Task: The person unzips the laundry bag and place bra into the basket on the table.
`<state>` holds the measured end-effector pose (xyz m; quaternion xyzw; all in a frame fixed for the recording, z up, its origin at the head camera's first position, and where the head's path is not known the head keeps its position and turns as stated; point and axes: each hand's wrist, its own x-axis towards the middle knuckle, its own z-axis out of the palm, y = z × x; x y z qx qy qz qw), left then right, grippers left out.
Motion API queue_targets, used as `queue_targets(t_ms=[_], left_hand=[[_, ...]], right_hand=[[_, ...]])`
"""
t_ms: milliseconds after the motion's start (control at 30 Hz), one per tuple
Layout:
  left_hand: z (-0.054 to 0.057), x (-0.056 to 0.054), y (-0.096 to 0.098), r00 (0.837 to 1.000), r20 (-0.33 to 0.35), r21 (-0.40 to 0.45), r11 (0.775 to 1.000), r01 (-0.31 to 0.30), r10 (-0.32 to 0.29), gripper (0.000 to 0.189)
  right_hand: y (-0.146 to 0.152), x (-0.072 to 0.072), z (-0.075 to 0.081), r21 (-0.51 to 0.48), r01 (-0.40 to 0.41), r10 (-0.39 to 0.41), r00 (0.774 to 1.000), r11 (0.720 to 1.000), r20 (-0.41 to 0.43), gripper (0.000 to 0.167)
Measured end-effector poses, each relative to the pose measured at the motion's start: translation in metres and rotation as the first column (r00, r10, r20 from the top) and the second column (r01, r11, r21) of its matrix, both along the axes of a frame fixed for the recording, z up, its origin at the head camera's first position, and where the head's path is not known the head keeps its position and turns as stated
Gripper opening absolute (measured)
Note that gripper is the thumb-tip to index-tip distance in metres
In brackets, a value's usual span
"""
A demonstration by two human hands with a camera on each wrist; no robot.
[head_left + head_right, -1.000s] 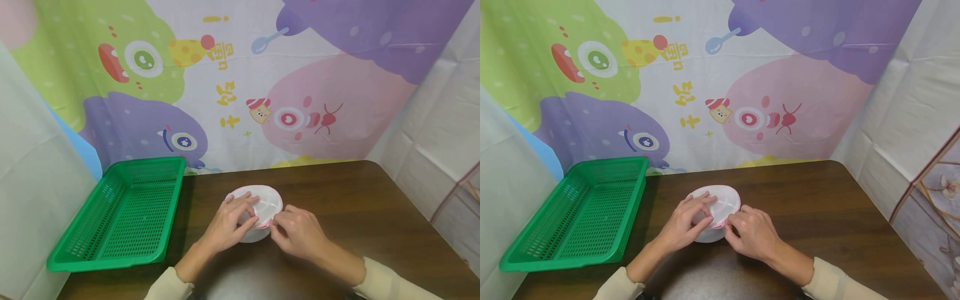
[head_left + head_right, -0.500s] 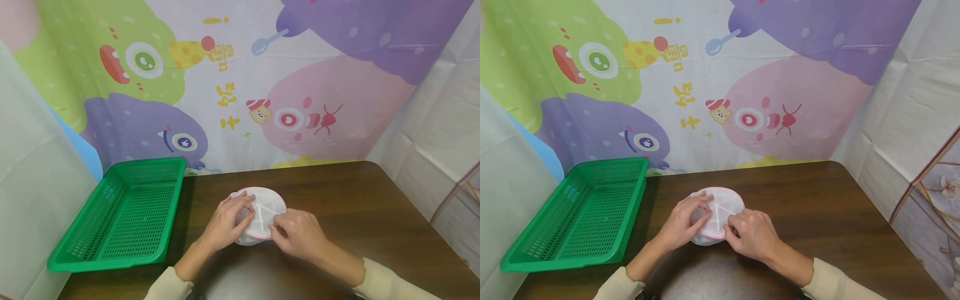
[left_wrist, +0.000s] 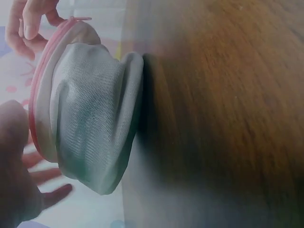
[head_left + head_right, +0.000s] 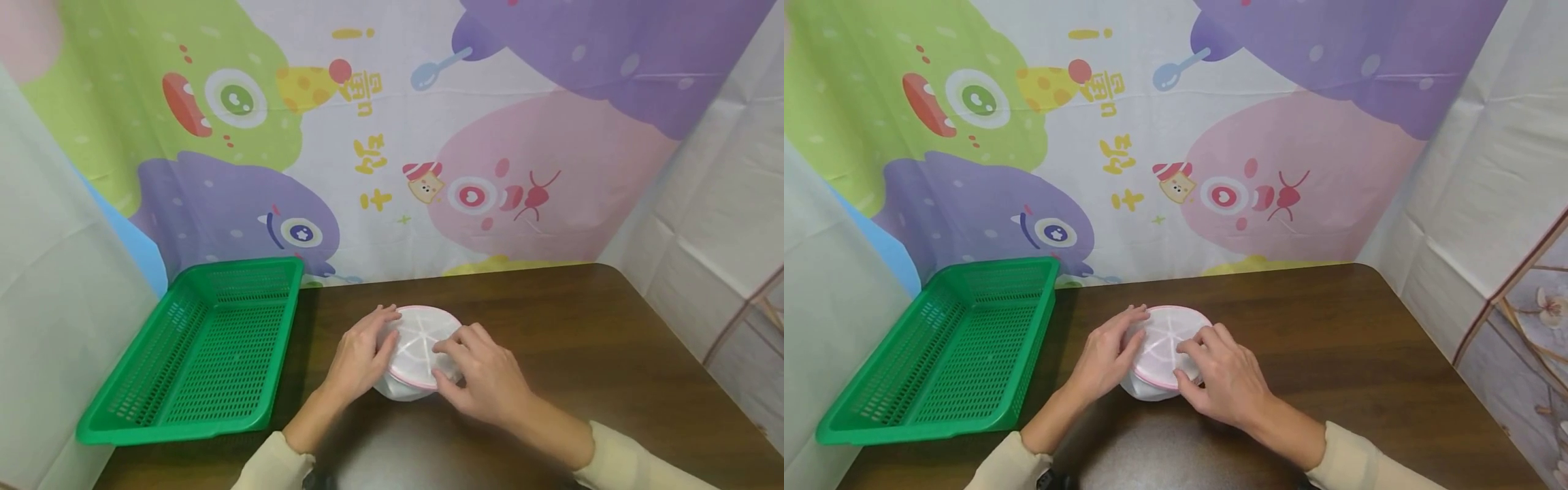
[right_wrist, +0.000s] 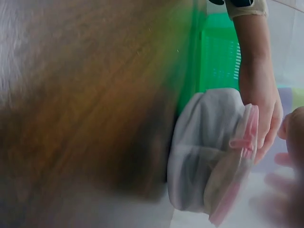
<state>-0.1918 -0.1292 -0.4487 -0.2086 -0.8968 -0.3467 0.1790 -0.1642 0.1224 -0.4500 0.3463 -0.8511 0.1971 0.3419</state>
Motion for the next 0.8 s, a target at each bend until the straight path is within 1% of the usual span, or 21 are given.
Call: queue_targets(t_ms=[100,167,267,400,533,633,800], left_hand=[[-0.001,0.0,0.0,0.996,0.062,-0.037,0.998,-0.06,0.062,0.039],[-0.001,0.0,0.0,0.991,0.1,-0.053,0.995,-0.084,0.089,0.042],[-0.002,0.0,0.0,0.985,0.138,-0.057,0.994,-0.097,0.105,0.043],[-0.003,-0.001,0.003,0.979,0.175,-0.049,0.994,-0.094,0.101,0.042],[-0.006,-0.001,0.006,0.98,0.18,-0.038,0.996,-0.079,0.085,0.041],[-0.007,-0.002,0.008,0.985,0.156,-0.035,0.997,-0.074,0.079,0.038],[-0.008,-0.002,0.008,0.987,0.139,-0.033,0.997,-0.073,0.076,0.037]], right_hand=[[-0.003,0.003,-0.003,0.031,0.005,-0.005,1.0,1.0,0.023,0.041],[-0.005,0.004,-0.006,0.049,0.011,-0.012,1.0,0.999,0.026,0.047],[-0.007,0.005,-0.009,0.069,0.02,-0.022,0.999,0.997,0.024,0.047],[-0.008,0.005,-0.012,0.091,0.027,-0.029,0.999,0.996,0.019,0.043],[-0.007,0.005,-0.013,0.1,0.042,-0.044,0.999,0.994,0.01,0.042],[-0.006,0.004,-0.014,0.103,0.051,-0.052,0.999,0.993,0.007,0.042],[-0.004,0.003,-0.014,0.109,0.05,-0.052,0.998,0.993,0.018,0.041]])
